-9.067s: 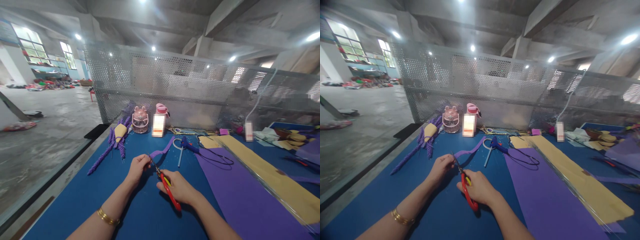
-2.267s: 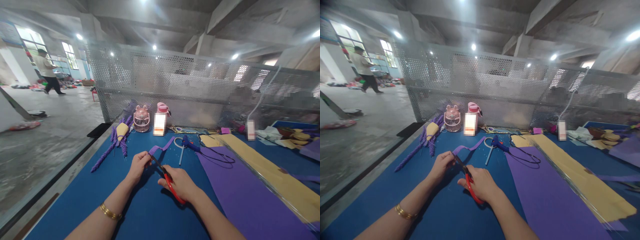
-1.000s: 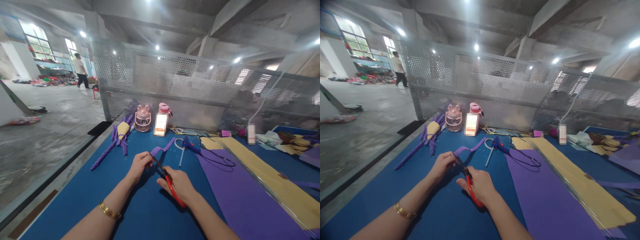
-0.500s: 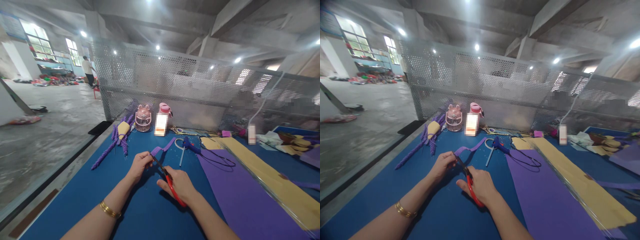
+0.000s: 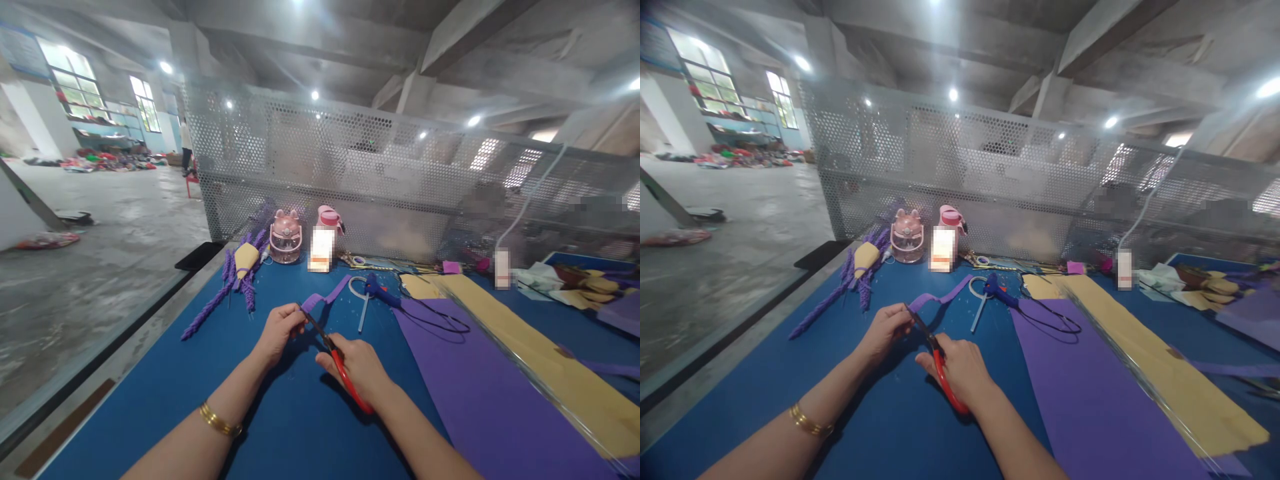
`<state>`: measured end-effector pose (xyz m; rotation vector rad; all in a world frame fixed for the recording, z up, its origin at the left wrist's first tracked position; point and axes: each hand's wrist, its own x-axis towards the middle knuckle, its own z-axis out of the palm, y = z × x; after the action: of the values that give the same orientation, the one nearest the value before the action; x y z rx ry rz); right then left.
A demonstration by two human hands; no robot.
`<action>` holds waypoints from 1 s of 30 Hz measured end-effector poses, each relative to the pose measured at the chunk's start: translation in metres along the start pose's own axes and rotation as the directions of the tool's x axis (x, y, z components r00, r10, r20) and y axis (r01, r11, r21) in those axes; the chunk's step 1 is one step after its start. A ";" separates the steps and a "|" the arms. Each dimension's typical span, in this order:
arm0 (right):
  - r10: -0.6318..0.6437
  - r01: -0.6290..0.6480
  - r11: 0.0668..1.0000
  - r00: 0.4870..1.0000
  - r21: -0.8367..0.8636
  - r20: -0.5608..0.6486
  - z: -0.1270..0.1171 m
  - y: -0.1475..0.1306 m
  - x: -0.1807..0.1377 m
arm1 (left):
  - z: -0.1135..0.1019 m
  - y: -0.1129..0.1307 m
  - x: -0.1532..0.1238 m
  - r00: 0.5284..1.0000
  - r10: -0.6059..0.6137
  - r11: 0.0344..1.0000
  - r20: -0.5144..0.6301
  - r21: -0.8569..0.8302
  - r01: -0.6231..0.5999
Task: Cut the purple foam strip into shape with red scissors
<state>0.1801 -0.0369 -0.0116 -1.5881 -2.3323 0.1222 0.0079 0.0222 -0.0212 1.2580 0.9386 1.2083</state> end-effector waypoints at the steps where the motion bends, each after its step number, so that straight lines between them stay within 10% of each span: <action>1: 0.002 -0.002 1.000 1.000 -0.001 -0.001 0.000 0.000 0.000 | 0.000 0.000 0.000 1.000 -0.001 1.000 -0.003 0.002 0.001; 30: 0.017 -0.018 0.999 0.999 -0.032 -0.044 0.006 0.001 0.000 | 0.000 0.002 -0.001 0.999 0.031 0.999 0.006 0.007 -0.031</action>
<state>0.1792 -0.0359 -0.0176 -1.6105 -2.2990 0.0530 0.0075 0.0215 -0.0191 1.2853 0.9227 1.2261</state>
